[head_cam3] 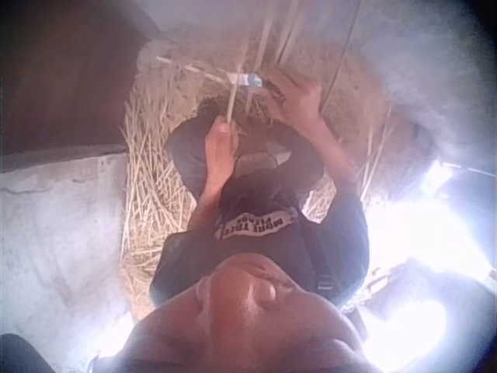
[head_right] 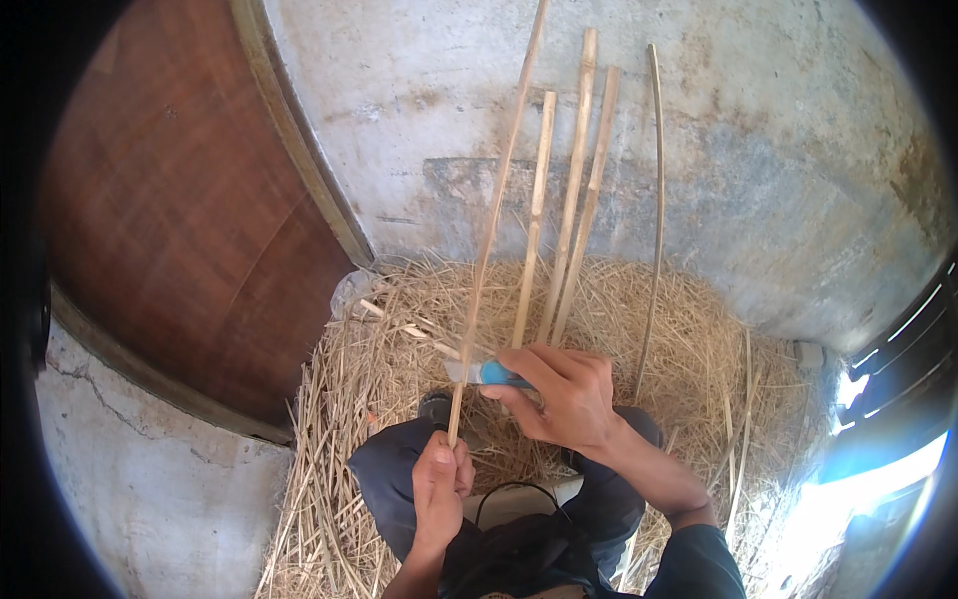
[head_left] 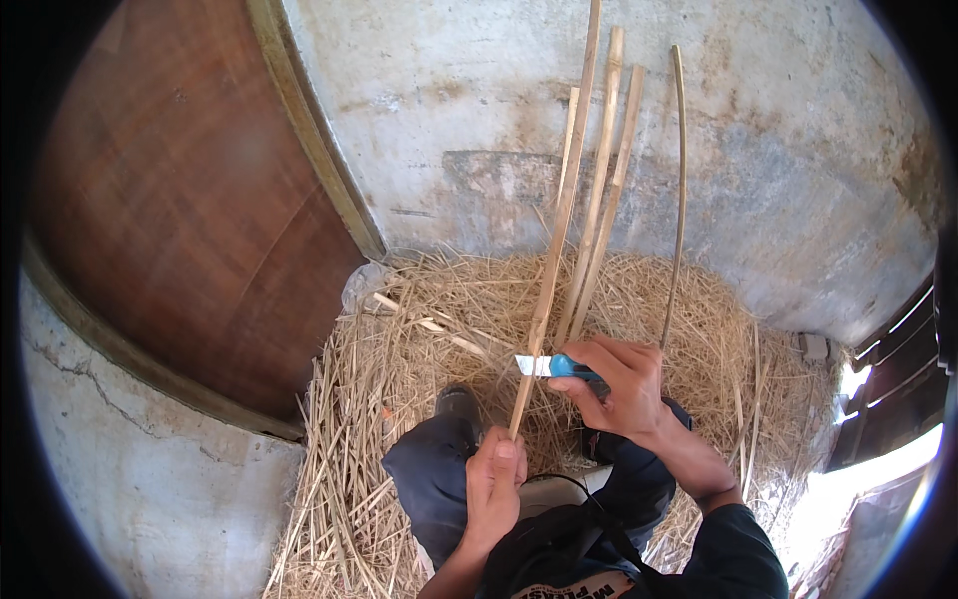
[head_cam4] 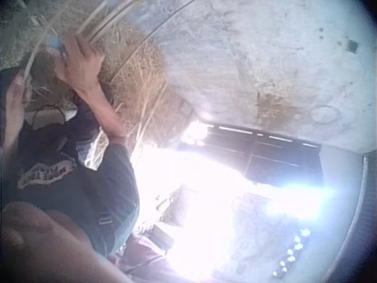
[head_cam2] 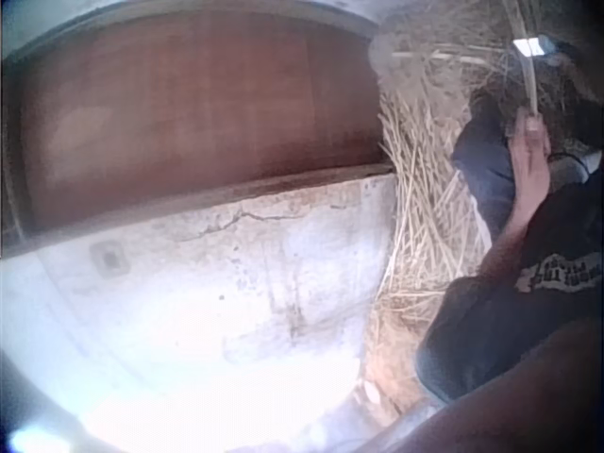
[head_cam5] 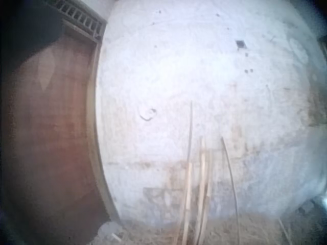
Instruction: The person sits on a straw-covered floor and uses a utility knife to shave the surface of long bamboo strips. They hold the strips in their left hand and scrape the knife along the length of the wood to remove the outer layer, occasionally rotating the strip to work on different sides.
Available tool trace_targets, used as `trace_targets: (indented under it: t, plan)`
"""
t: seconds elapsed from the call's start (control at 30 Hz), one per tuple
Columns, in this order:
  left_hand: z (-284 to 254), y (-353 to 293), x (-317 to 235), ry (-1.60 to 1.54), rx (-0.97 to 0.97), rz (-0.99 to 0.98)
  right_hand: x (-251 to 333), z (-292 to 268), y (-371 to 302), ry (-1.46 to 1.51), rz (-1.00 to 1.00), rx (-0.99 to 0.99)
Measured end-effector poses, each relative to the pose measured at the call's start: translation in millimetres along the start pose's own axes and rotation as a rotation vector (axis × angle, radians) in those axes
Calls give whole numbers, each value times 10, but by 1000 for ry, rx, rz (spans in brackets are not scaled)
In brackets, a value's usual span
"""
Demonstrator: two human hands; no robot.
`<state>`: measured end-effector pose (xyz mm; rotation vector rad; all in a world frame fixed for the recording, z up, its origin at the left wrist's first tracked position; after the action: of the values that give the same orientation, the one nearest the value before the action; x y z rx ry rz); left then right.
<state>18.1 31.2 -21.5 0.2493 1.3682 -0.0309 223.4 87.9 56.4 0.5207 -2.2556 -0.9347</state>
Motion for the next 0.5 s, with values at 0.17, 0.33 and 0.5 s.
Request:
trace_targets:
  t: [0.17,0.33,0.5]
  plan:
    - [59,-1,-23,129,-11,77,-27,41,-37,34,27,-21]
    - [62,-120,17,-114,36,-64,-27,27,-30,-23,-41,-45]
    - [72,-193,-162,384,-56,105,-9,31,-53,-52,-75,-63]
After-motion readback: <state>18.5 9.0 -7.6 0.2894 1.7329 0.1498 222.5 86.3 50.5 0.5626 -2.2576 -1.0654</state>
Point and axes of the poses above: each hand's wrist, its own y-axis towards the middle knuckle, its own z-axis out of the palm, x = y × z, the point moved 2 cm from there along y, towards the middle knuckle, and after that the axes turned 5 degrees about z, right-handed, at the moved point
